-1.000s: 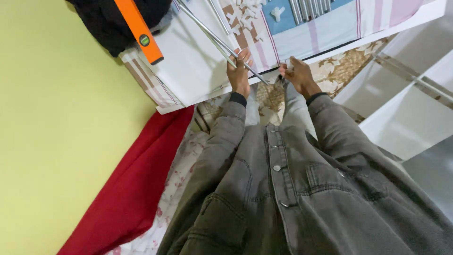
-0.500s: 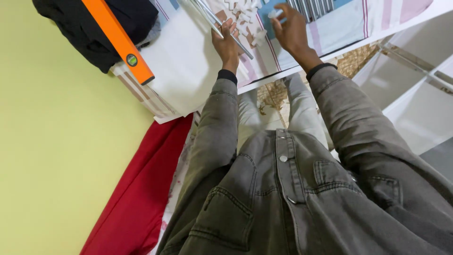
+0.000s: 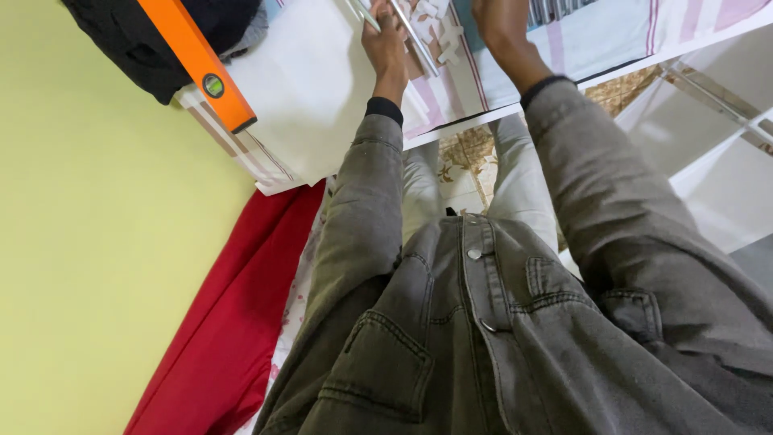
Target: The person attaches plastic connectors onto metal rods and slides the rods through fabric sheets by hand to assemble a storage rack.
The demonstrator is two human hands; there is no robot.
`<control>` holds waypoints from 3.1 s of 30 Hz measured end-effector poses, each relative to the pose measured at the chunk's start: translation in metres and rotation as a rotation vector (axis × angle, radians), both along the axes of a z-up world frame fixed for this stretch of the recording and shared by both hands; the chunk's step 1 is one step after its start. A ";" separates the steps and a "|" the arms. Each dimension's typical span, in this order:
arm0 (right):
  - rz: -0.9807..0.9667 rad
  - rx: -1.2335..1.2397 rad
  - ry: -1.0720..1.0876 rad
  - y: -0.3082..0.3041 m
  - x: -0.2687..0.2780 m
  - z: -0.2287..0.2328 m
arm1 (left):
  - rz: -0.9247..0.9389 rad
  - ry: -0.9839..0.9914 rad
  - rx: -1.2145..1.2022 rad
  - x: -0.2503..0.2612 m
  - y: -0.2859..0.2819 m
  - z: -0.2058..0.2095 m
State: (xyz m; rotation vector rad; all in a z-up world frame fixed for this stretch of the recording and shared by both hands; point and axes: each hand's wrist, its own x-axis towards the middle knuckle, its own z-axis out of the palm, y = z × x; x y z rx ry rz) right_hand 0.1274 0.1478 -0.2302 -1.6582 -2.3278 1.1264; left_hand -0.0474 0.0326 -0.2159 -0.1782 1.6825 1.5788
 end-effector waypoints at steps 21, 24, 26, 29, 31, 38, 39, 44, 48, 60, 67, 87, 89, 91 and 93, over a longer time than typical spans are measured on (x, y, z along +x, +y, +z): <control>-0.383 -0.450 0.642 -0.141 0.075 0.309 | -0.801 -0.161 0.361 0.114 -0.077 0.234; -0.337 -0.304 0.569 -0.146 0.077 0.340 | -0.929 -0.136 0.347 0.117 -0.066 0.247; -0.322 -0.275 0.489 -0.148 0.086 0.358 | -1.055 -0.101 0.340 0.110 -0.058 0.260; -0.307 -0.087 0.302 -0.155 0.106 0.379 | -1.297 0.101 0.361 0.100 -0.053 0.284; -0.318 0.160 0.241 -0.152 0.124 0.391 | -1.440 0.291 0.340 0.094 -0.055 0.299; -0.264 0.721 0.273 -0.180 0.147 0.465 | -1.590 0.695 0.647 0.099 -0.066 0.348; -0.195 0.713 0.264 -0.181 0.146 0.471 | -1.640 0.683 0.611 0.102 -0.068 0.355; 0.052 0.725 0.178 -0.196 0.166 0.483 | -1.800 0.714 0.588 0.131 -0.084 0.378; 0.076 0.722 0.099 -0.221 0.211 0.496 | -1.837 0.779 0.639 0.160 -0.101 0.408; -0.194 0.547 0.354 -0.250 0.313 0.527 | -1.457 0.732 0.609 0.171 -0.134 0.498; -0.265 0.468 0.525 -0.281 0.297 0.491 | -1.282 0.424 0.814 0.172 -0.140 0.495; -0.290 0.464 0.295 -0.271 0.257 0.554 | -1.115 0.659 0.901 0.198 -0.081 0.512; -0.248 0.492 0.248 -0.265 0.257 0.566 | -1.110 0.728 0.911 0.194 -0.075 0.512; -0.208 0.511 0.174 -0.260 0.256 0.576 | -1.127 0.774 0.940 0.189 -0.071 0.511; -0.166 0.531 0.129 -0.254 0.253 0.584 | -1.128 0.807 0.947 0.185 -0.067 0.510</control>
